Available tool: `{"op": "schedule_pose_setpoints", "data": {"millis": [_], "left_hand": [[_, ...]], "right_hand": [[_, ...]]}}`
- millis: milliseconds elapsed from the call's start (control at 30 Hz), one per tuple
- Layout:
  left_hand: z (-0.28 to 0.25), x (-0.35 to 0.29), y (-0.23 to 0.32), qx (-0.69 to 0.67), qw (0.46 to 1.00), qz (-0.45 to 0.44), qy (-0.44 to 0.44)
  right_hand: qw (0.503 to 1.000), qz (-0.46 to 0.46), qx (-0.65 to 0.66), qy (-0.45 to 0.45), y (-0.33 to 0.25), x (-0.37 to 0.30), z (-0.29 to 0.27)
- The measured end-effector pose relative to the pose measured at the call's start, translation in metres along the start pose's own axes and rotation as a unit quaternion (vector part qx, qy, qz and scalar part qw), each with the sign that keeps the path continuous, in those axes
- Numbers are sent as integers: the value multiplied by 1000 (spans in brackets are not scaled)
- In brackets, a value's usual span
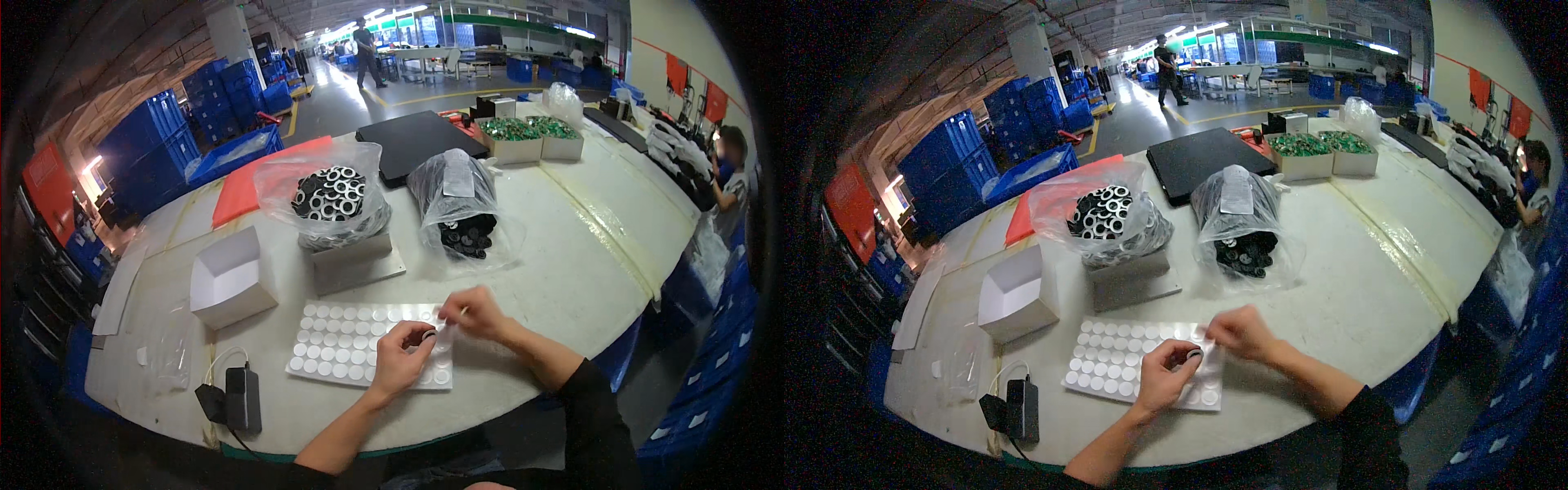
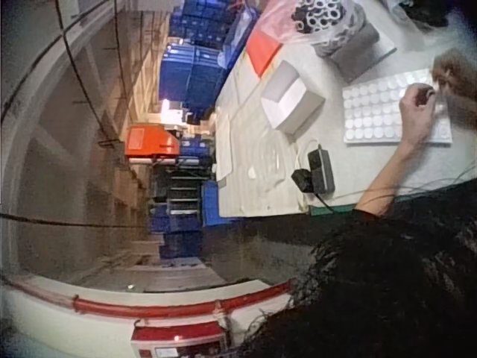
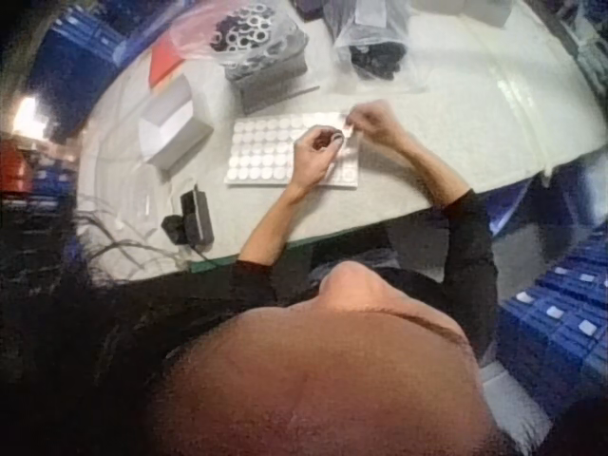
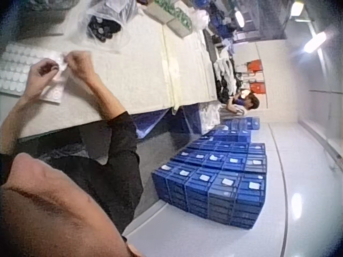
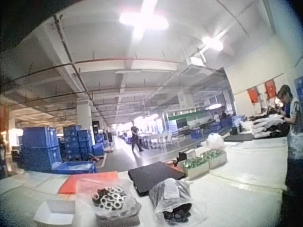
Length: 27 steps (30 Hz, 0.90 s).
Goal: The person assembles or tests small black electronic components by hand, then places them into a white gridded tray.
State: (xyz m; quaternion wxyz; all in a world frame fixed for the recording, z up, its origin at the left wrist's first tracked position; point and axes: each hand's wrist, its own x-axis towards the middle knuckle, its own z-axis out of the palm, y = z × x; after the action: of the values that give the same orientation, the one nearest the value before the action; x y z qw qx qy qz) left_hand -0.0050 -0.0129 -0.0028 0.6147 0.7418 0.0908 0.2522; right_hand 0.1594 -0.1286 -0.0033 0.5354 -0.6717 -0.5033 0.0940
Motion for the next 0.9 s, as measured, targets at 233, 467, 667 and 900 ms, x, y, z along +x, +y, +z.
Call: {"op": "schedule_pose_setpoints", "data": {"millis": [233, 467, 667, 900], "left_hand": [[-13, 6, -11, -29, 999, -30, 26], [-54, 29, 77, -47, 990, 87, 102], [-117, 152, 128, 316, 924, 151, 155], [-123, 173, 122, 491, 771, 322, 246]], "right_hand": [[917, 113, -340, 174, 54, 42, -72], [934, 108, -282, 190, 58, 33, -60], [948, 59, -227, 213, 61, 25, -58], [969, 11, -137, 205, 50, 22, -38]]}}
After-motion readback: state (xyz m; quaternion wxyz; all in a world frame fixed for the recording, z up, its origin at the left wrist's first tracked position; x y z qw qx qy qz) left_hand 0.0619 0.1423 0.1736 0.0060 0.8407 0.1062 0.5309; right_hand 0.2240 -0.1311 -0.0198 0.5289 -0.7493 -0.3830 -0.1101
